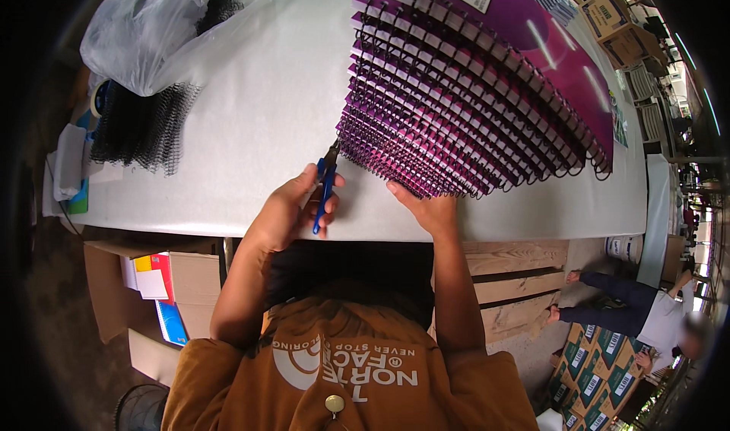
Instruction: The person trims the plastic spiral bindings on a stack of notebooks using a pair of snips and arranges the notebooks on a table.
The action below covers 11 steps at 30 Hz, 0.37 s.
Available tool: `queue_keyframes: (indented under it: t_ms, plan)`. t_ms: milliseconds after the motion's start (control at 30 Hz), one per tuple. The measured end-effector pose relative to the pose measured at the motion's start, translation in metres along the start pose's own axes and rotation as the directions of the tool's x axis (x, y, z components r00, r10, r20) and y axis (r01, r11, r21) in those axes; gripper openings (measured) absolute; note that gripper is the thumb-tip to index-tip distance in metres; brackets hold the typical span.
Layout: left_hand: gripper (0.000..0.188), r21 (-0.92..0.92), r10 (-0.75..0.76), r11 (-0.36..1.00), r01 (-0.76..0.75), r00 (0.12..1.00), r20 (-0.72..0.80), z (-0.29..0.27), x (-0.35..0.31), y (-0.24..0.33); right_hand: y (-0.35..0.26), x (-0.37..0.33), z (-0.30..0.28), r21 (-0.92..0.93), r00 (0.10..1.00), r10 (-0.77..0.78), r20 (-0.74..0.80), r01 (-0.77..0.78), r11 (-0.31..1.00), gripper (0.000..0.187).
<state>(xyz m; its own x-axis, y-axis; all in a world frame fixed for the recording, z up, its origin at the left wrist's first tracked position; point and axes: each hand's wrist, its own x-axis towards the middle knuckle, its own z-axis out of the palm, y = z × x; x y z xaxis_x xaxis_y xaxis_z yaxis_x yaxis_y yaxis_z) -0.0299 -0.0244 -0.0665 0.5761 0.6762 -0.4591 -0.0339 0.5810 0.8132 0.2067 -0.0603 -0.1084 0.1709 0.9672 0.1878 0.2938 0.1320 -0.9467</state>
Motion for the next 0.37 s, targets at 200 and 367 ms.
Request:
queue_keyframes:
  t_ms: [200,367]
  plan:
    - [0.05,0.5,0.018,0.86,0.104,0.972,-0.233,0.02,-0.002,0.009,0.002,-0.001,-0.002,-0.079,0.999,0.039,0.034,-0.036,0.996,0.041]
    - [0.064,-0.458,0.005,0.882,0.11,0.97,0.241,-0.006,0.01,-0.019,-0.005,0.004,0.002,-0.166,0.994,-0.096,0.046,0.102,0.981,0.035]
